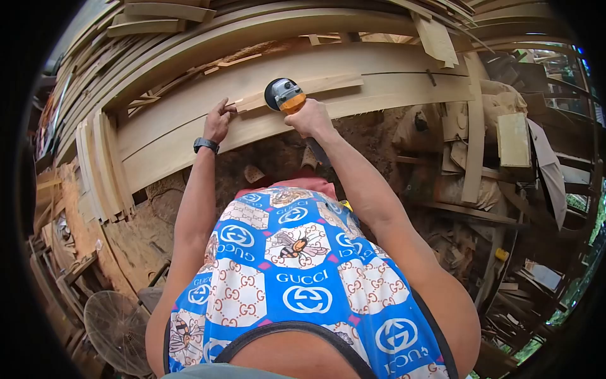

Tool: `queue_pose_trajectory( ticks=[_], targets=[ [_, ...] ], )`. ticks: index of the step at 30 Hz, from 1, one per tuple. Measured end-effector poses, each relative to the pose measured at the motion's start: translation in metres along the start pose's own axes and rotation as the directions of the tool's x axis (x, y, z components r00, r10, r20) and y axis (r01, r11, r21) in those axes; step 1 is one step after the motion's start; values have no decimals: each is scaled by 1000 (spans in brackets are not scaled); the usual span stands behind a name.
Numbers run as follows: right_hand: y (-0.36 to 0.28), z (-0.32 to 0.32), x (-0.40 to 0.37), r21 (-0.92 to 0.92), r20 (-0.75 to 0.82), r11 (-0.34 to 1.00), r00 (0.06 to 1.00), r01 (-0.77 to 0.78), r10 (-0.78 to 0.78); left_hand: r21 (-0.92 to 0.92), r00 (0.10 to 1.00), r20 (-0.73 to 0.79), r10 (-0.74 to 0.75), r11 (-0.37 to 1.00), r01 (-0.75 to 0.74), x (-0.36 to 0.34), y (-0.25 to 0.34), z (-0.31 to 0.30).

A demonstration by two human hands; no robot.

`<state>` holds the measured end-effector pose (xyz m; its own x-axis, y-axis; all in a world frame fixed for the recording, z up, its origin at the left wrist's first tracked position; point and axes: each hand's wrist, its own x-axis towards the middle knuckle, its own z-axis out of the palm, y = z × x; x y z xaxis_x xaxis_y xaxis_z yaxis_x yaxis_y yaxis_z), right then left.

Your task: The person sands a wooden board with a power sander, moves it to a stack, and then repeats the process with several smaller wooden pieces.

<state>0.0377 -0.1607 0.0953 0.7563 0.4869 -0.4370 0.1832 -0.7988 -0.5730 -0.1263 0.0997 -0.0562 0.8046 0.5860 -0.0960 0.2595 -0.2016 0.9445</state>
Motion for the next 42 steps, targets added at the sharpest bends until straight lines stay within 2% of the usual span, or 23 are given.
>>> queue_pose_trajectory(
  ticks=[1,3,4,7,9,13,18,22,24,25,27,28,29,31,33,35,36,39,41,42],
  targets=[
    [-9,6,-4,-13,23,1000,999,26,-26,3,1000,-1,-1,1000,1,-2,-1,-5],
    [-20,20,-6,-2,34,999,998,45,-45,-59,987,-90,-134,990,129,-2,3,-18],
    [-26,24,-7,-30,48,999,998,44,-42,-145,973,-134,-187,975,168,-7,6,-24],
    [-19,32,-1,-71,65,995,996,66,-62,-158,949,-232,-215,971,181,-23,1,-45],
    [-4,29,5,14,76,1000,997,-19,18,-170,938,-270,-219,969,177,-36,-7,-56],
    [-14,10,-3,-101,45,995,999,16,-11,-138,931,-281,-233,970,201,-50,-17,-64],
    [-36,46,5,-74,102,996,994,51,-43,-113,952,-224,-207,976,186,-40,0,-60],
    [-33,35,4,-59,114,998,994,2,5,-62,963,-201,-178,984,169,-33,9,-54],
    [-20,20,2,-47,82,999,997,-4,7,82,975,-214,-64,993,83,-28,14,-43],
    [-14,12,0,-34,60,999,998,-1,3,79,976,-207,-60,994,78,-26,19,-34],
    [4,-2,1,-38,8,999,999,-33,33,197,987,-155,32,980,-1,-23,30,-10],
    [14,-9,2,-40,-39,997,998,-60,59,373,972,-114,204,916,-149,-20,35,-1],
    [25,-18,4,-39,-45,997,997,-65,64,370,972,-107,208,916,-155,-18,41,10],
    [48,-37,9,52,-19,982,983,-183,184,632,952,-49,301,748,-204,-18,69,38],
    [75,-56,13,57,-74,981,979,-185,189,631,960,-6,280,746,-214,-12,80,65],
    [91,-80,12,-9,-179,967,952,-254,249,672,937,69,343,678,-298,-6,90,89],
    [104,-92,14,-3,-183,966,950,-257,252,666,930,115,350,667,-334,0,88,102],
    [147,-117,24,35,-229,954,927,-298,297,692,922,113,371,636,-341,11,87,135],
    [172,-130,30,85,-313,942,889,-325,335,696,925,114,362,635,-334,16,94,149],
    [180,-139,30,97,-331,935,875,-341,353,712,937,131,323,627,-315,18,98,155]
  ],
)
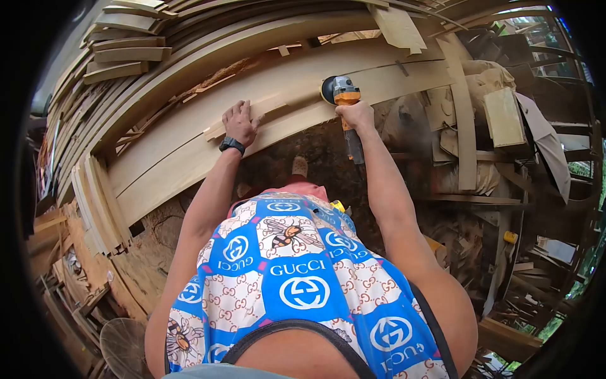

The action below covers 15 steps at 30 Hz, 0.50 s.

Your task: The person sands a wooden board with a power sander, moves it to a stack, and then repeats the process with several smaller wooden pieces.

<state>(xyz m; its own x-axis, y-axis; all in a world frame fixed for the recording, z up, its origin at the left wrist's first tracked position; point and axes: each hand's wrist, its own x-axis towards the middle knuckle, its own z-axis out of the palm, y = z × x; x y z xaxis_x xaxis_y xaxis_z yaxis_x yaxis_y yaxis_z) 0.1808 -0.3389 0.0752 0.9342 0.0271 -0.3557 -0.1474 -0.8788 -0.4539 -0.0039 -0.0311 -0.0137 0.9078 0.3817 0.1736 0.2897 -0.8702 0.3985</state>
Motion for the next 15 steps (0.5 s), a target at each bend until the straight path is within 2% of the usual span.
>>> queue_pose_trajectory(
  ticks=[2,4,5,7,8,9,11,12,15],
  targets=[
    [17,-6,12,54,-28,998,999,-26,28,26,999,39,-9,1000,8,9,10,0],
    [26,-13,17,102,-47,994,998,-45,50,40,997,-68,47,998,-44,10,6,3],
    [32,-14,18,135,-61,990,997,-35,43,45,997,-64,49,998,-46,10,4,4],
    [37,-16,14,175,-65,984,997,-38,50,9,974,185,-131,991,132,8,0,-2],
    [37,-16,14,175,-72,984,997,6,7,28,998,51,-20,999,18,4,-10,7],
    [34,-17,12,175,-79,983,996,52,-39,35,998,58,-21,999,19,5,-10,5],
    [23,-18,6,162,-93,982,992,96,-82,159,996,87,8,987,-22,10,-4,-6],
    [17,-19,3,145,-115,979,985,144,-128,156,992,120,-41,987,22,16,-4,-9],
    [-2,-18,2,153,-18,980,992,126,-125,182,985,152,-79,982,51,28,-2,-14]
  ],
)
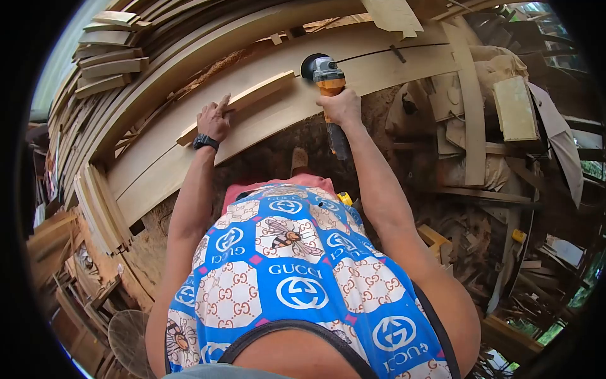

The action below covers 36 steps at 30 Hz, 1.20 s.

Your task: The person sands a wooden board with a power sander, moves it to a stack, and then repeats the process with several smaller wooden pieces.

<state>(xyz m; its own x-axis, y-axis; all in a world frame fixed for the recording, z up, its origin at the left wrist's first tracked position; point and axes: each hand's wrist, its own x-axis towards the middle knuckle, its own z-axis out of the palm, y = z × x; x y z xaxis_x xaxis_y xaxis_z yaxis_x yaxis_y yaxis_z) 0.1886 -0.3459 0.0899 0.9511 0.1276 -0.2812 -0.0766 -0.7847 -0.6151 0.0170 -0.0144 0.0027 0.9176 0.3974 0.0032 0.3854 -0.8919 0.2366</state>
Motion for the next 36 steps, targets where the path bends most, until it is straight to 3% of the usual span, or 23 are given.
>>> queue_pose_trajectory(
  ticks=[5,19,36],
  targets=[
    [-17,10,9,13,63,1000,998,2,-2,5,998,68,-1,1000,1,10,-3,-5],
    [-37,32,8,-49,19,999,1000,-24,25,-7,988,151,-4,1000,5,16,-1,-15],
    [-45,41,2,-35,-43,998,997,-60,58,-30,990,141,17,999,-13,16,-5,-16]
  ],
)
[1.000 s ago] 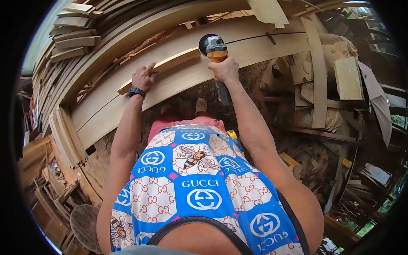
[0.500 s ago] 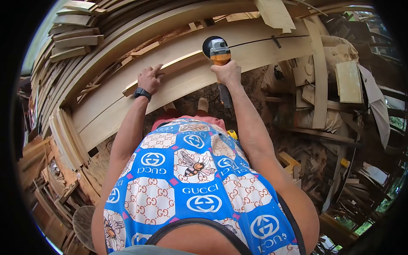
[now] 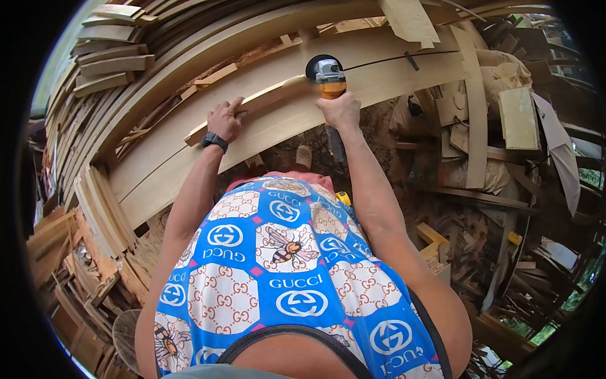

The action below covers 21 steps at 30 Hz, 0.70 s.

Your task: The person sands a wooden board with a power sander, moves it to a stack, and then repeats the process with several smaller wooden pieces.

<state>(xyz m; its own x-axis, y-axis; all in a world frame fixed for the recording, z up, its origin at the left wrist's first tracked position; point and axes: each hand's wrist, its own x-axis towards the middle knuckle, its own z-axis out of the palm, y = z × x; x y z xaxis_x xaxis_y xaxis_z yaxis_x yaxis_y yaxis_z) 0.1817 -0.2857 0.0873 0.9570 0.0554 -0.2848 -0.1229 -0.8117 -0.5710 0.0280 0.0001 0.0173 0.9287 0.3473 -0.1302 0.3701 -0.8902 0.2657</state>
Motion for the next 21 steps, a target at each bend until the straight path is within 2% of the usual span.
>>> queue_pose_trajectory(
  ticks=[2,4,8,10,14,21],
  targets=[
    [8,-2,2,-26,-35,1000,999,-14,13,-1,1000,11,0,1000,0,-3,3,1],
    [11,-8,2,-28,-48,998,997,-65,63,3,990,-130,55,998,-55,-12,3,6],
    [18,-24,-13,66,-36,993,994,-97,100,64,962,-223,159,987,-148,-28,8,46],
    [27,-25,-18,51,-67,997,996,-54,58,104,909,-364,205,978,-179,-42,18,53],
    [34,-25,-27,7,-41,995,994,-98,99,184,904,-341,260,961,-207,-59,21,56],
    [32,-18,-40,8,5,996,996,-89,89,155,920,-310,240,968,-200,-58,19,61]
  ],
)
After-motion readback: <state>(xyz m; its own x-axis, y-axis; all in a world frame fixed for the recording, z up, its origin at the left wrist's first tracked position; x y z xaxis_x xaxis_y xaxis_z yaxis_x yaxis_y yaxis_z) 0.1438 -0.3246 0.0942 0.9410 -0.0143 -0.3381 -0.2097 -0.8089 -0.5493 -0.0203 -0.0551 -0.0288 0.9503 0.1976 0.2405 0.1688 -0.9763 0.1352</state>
